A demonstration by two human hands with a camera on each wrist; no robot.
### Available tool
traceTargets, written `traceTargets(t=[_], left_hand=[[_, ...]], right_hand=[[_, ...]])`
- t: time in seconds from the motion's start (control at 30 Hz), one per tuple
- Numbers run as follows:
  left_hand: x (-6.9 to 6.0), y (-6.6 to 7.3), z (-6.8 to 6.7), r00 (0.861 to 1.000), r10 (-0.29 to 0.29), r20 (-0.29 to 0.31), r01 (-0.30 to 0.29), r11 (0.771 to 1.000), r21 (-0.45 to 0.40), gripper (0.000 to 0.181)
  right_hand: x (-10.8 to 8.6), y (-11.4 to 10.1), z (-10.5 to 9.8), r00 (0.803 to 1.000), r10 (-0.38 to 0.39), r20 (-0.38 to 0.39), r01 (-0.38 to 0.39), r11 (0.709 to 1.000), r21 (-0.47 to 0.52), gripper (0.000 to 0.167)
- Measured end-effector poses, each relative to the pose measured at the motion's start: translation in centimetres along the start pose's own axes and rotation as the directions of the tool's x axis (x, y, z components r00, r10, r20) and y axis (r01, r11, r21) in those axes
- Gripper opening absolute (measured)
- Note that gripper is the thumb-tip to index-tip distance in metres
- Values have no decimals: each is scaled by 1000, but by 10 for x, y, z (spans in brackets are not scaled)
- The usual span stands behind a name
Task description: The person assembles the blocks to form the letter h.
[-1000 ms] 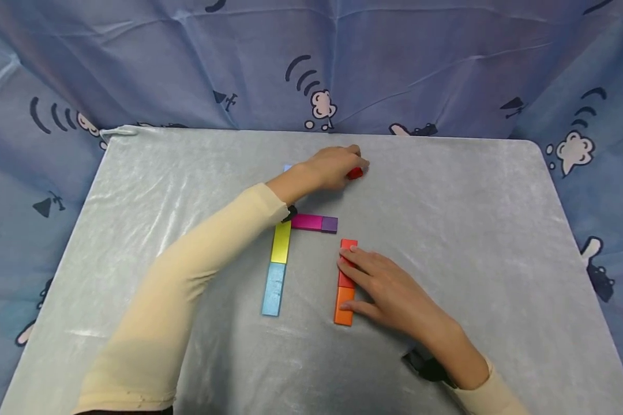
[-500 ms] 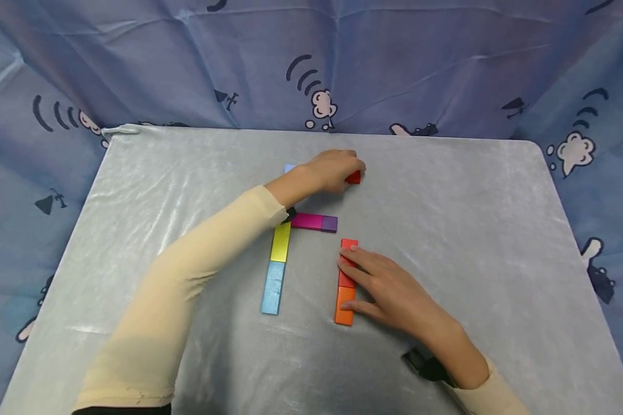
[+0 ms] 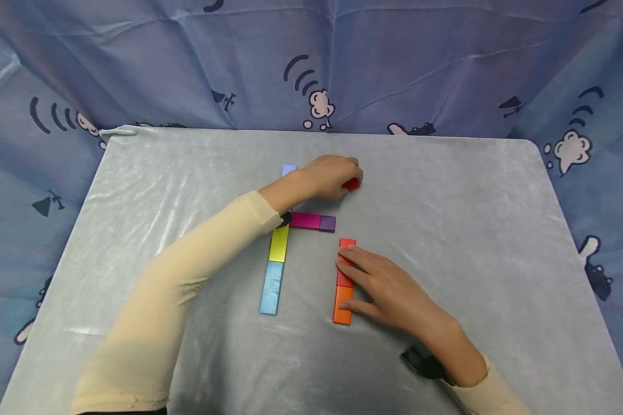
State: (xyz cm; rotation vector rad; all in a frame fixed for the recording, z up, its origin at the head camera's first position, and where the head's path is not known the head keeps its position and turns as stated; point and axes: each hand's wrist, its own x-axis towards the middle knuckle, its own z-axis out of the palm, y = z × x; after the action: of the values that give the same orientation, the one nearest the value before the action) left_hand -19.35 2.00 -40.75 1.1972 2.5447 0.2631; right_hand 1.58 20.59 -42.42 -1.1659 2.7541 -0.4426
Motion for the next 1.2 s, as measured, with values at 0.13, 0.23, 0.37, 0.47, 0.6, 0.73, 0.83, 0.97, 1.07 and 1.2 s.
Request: traceTargets(t=[0.13, 0.23, 0.37, 0.47, 0.6, 0.73, 0.83, 0.97, 1.07, 1.2], left_hand=[[-6, 2, 3, 1000, 13, 4, -13, 1000, -19, 32], [-11, 6, 7, 999, 40, 2, -40, 999, -20, 32], [-21, 18, 8, 996, 88, 10, -87, 996, -19, 32], [-30, 29, 5, 994, 112, 19, -112, 994, -20, 33], [-39, 39, 6, 991, 133, 24, -133, 991, -10, 32], [-43, 43, 12, 989, 145, 40, -145, 989, -10, 32], [-45, 46, 16, 987, 148, 60, -148, 989, -14, 32], [-48, 48, 19, 987, 141, 74, -139, 990, -28, 32], [-50, 48, 20, 988, 133, 81, -130, 991, -39, 32], [-51, 46, 22, 988, 128, 91, -124, 991, -50, 33]], right_hand=[[-1, 0, 1, 1000, -5, -14, 5, 1000, 1, 78], [-1, 0, 1, 1000, -10, -24, 10, 1000, 0, 77], [-1, 0, 1, 1000, -14, -28, 14, 1000, 1, 77], [-1, 1, 1, 1000, -14, -28, 14, 1000, 6, 77], [-1, 1, 1, 999, -21, -40, 21, 1000, 11, 77], [-1, 1, 2, 998, -31, -54, 31, 999, 7, 77], [-2, 2, 3, 998, -37, -59, 37, 999, 3, 77], [-2, 2, 3, 997, -37, -61, 37, 999, 4, 78], [-2, 2, 3, 998, -34, -60, 35, 999, 7, 79], [-1, 2, 3, 998, -35, -57, 35, 999, 12, 79]])
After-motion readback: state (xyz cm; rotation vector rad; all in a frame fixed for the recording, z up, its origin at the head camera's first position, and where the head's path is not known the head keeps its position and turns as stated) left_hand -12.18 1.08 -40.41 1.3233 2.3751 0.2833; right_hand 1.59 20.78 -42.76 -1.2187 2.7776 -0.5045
